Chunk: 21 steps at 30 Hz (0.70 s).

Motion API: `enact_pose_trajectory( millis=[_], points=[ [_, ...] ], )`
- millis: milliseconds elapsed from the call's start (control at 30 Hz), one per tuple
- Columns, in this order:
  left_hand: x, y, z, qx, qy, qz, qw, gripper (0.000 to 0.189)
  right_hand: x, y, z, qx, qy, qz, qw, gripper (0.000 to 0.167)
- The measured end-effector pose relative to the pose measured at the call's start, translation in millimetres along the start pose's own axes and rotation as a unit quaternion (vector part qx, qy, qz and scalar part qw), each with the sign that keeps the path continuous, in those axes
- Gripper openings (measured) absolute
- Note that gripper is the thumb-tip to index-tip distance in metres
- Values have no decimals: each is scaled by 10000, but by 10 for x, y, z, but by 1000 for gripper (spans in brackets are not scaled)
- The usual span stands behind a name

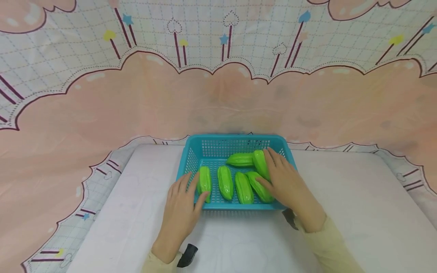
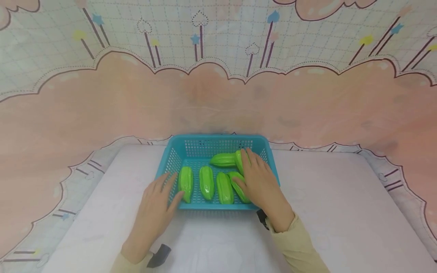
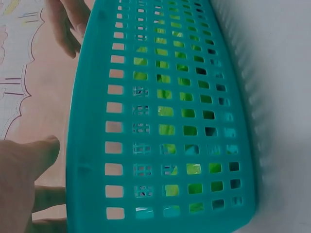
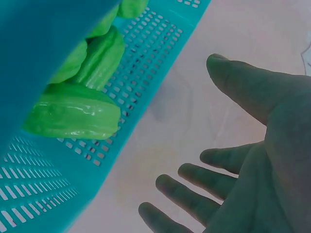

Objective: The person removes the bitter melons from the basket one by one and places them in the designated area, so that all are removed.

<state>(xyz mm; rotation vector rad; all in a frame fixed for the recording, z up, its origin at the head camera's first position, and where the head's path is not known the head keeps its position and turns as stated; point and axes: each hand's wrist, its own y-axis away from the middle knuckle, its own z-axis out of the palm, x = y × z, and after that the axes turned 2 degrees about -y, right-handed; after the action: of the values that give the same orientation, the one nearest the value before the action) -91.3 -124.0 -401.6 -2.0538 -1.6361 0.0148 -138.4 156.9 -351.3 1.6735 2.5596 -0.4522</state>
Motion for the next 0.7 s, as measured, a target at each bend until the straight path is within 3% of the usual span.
enact_pose_trajectory(
  millis=[400,700],
  points=[
    [-58,-83,-25,74,108,-268,9996,56,22,-166,-1,-225,62,28,9997,76],
    [-149,-123,-35,110,213,-450,9987,53,19,-275,-9,-611,-96,172,9979,77]
  ],
)
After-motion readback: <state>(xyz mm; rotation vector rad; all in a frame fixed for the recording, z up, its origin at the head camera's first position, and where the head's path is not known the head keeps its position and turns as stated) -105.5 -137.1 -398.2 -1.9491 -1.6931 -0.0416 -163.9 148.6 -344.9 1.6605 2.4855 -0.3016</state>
